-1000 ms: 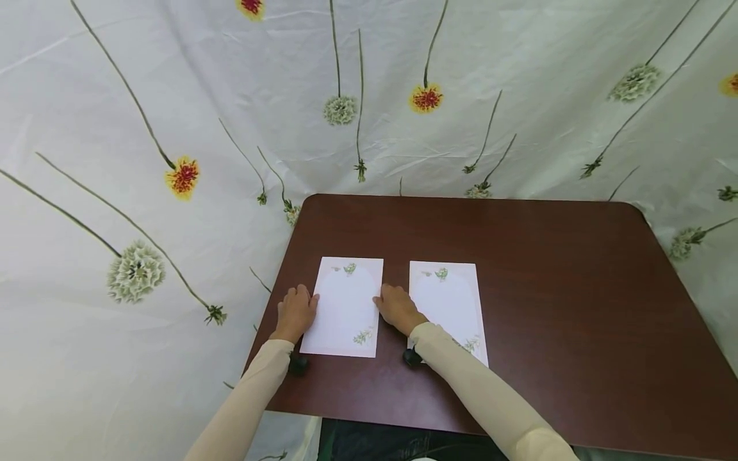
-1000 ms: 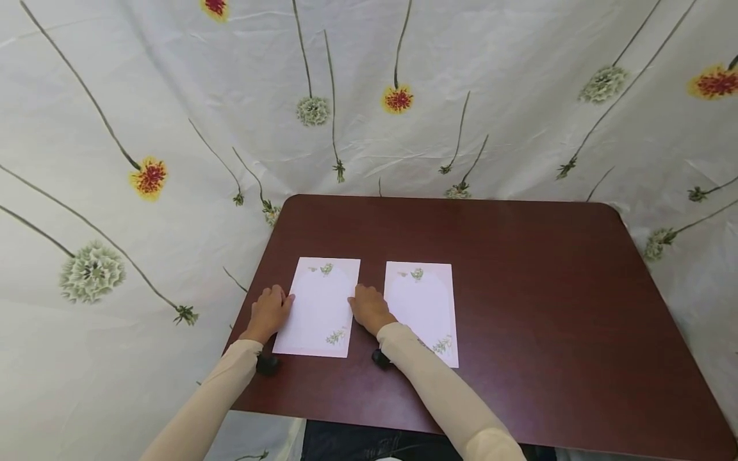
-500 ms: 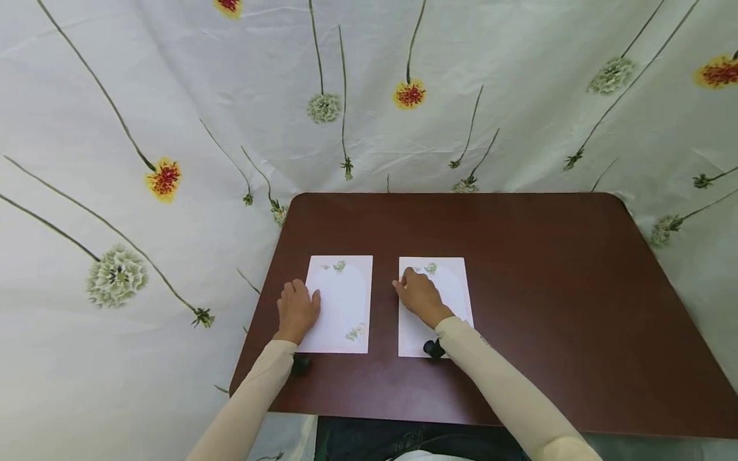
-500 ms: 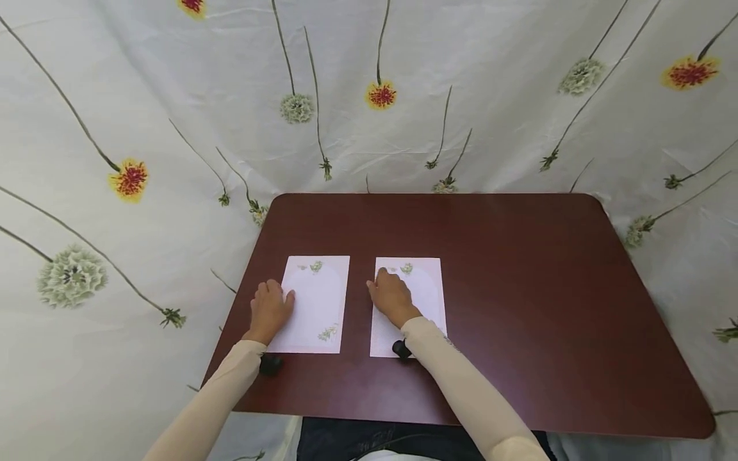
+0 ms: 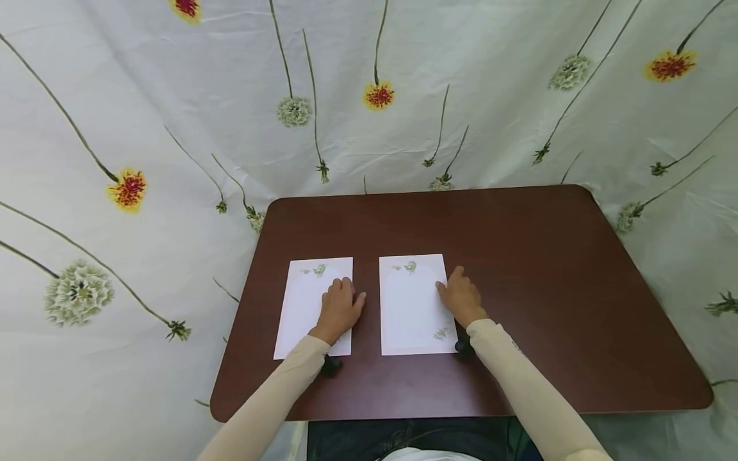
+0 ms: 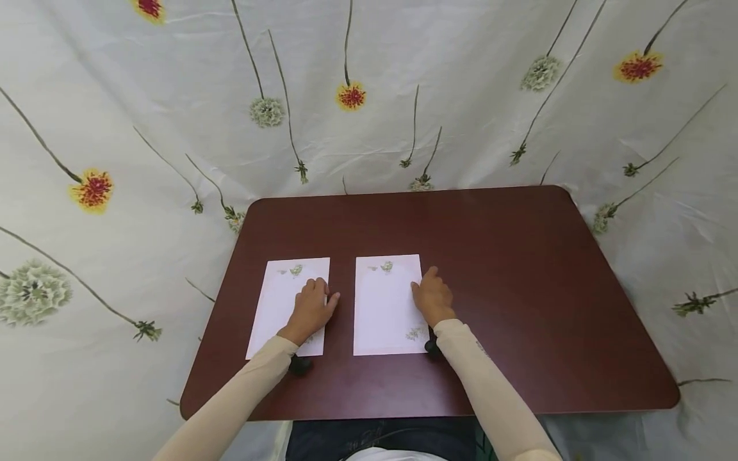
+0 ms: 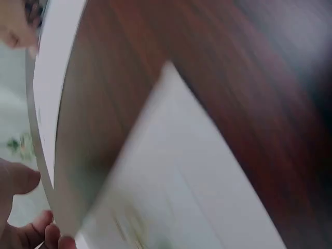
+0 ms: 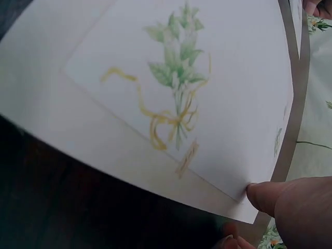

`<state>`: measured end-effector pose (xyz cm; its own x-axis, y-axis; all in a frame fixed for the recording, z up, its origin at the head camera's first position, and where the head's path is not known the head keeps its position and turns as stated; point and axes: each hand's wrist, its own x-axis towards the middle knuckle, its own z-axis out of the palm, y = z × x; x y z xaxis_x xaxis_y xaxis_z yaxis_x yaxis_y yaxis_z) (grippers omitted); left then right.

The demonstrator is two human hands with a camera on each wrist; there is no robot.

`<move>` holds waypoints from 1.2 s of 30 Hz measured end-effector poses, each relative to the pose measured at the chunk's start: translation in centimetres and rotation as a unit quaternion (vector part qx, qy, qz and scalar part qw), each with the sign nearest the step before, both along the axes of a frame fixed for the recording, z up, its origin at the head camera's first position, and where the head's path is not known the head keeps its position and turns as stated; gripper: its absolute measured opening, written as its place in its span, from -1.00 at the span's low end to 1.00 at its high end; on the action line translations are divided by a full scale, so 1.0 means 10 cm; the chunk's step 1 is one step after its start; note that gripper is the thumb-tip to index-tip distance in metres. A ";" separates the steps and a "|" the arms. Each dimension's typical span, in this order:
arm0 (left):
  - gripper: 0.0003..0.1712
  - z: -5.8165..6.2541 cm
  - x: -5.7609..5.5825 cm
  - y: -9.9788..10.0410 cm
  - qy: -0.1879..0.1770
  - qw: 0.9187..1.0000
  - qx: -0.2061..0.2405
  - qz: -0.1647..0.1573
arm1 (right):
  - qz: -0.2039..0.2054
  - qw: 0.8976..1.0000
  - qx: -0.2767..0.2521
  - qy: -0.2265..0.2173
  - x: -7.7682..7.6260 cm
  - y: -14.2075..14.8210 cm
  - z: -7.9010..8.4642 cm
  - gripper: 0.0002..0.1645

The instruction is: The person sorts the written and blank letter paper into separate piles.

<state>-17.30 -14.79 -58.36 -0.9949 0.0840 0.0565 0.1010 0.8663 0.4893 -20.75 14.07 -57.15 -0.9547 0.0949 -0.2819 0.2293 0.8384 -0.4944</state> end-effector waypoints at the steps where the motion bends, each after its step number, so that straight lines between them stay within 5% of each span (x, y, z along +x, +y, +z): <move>1: -0.66 0.02 0.00 0.07 -0.010 1.000 -0.002 -0.012 | 0.000 1.000 0.000 0.000 0.00 0.01 -0.01 -0.31; 8: -0.53 -0.01 0.02 0.36 -0.052 0.996 -0.026 -0.063 | -0.007 1.000 0.007 0.001 0.03 -0.03 -0.01 -0.42; 36: -0.48 -0.09 0.01 0.40 -0.057 0.995 -0.044 -0.070 | -0.042 0.999 -0.014 0.019 0.06 -0.09 -0.07 -0.35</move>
<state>-17.24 -10.75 -59.24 -0.9725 0.2223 -0.0695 0.1724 0.8877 0.4268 -20.13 13.14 -57.82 -0.9538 0.1686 -0.2487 0.2792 0.8030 -0.5266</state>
